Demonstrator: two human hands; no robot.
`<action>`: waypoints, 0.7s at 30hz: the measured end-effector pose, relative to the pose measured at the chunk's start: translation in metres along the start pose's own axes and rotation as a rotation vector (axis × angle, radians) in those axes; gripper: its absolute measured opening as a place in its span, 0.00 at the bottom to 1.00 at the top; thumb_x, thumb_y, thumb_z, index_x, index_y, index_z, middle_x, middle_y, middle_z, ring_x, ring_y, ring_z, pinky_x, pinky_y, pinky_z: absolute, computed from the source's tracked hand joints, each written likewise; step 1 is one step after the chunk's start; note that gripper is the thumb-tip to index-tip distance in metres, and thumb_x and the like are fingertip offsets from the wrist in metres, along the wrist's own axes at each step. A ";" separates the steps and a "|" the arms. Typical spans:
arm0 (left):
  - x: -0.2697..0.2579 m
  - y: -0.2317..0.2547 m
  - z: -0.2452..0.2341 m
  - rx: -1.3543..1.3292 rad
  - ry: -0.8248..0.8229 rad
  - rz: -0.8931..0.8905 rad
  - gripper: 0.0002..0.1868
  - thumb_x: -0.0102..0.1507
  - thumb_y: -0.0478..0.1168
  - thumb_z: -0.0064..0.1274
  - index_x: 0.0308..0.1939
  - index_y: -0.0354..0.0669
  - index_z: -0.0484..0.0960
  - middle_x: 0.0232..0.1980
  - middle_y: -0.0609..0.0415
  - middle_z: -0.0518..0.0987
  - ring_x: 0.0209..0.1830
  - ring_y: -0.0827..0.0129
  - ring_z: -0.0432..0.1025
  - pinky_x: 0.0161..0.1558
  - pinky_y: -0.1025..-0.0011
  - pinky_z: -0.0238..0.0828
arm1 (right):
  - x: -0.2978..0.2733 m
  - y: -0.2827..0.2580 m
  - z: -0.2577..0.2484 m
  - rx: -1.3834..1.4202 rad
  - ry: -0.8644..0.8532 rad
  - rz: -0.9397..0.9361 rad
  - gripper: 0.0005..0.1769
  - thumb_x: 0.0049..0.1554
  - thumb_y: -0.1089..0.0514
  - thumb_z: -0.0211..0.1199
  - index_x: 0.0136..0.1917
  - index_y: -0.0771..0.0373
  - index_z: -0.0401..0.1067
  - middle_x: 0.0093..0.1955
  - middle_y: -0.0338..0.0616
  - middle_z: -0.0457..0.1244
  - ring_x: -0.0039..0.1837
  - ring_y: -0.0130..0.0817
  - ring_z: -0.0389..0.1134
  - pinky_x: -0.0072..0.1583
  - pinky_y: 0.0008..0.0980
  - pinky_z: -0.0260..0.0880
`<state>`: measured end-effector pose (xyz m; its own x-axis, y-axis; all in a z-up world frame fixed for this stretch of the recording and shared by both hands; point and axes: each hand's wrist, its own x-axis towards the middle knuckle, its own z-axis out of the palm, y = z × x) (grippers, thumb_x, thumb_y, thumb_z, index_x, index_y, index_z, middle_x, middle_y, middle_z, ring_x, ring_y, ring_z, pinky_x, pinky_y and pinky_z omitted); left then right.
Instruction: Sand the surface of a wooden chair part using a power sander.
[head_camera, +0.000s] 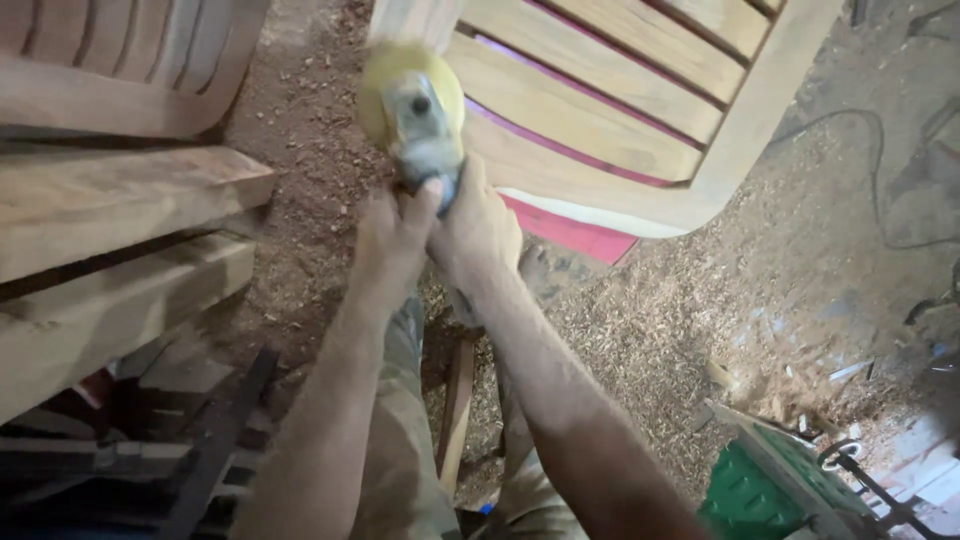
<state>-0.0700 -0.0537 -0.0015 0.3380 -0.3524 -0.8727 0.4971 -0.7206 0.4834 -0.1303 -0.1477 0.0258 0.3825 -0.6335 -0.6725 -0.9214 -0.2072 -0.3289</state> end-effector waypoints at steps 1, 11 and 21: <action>0.001 -0.015 0.011 0.001 -0.019 0.072 0.33 0.68 0.59 0.46 0.66 0.36 0.70 0.59 0.43 0.79 0.56 0.57 0.77 0.56 0.56 0.78 | -0.005 0.013 -0.001 0.004 -0.026 0.027 0.35 0.55 0.34 0.61 0.66 0.57 0.59 0.52 0.56 0.70 0.54 0.59 0.72 0.54 0.56 0.70; -0.047 -0.075 0.155 0.046 0.039 0.279 0.30 0.64 0.58 0.53 0.55 0.35 0.78 0.46 0.39 0.85 0.47 0.52 0.81 0.48 0.58 0.75 | -0.055 0.158 -0.040 -0.018 -0.037 0.115 0.39 0.54 0.35 0.62 0.68 0.58 0.56 0.51 0.58 0.69 0.53 0.60 0.72 0.53 0.57 0.70; -0.062 -0.092 0.285 0.101 -0.028 0.344 0.32 0.66 0.56 0.54 0.62 0.33 0.73 0.49 0.38 0.83 0.52 0.49 0.79 0.52 0.57 0.75 | -0.075 0.279 -0.093 0.037 0.021 0.195 0.36 0.55 0.36 0.63 0.69 0.55 0.59 0.50 0.60 0.70 0.51 0.64 0.71 0.53 0.60 0.69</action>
<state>-0.3648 -0.1357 -0.0109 0.4493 -0.5995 -0.6624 0.2758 -0.6122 0.7411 -0.4220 -0.2272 0.0460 0.1950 -0.6745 -0.7121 -0.9745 -0.0513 -0.2183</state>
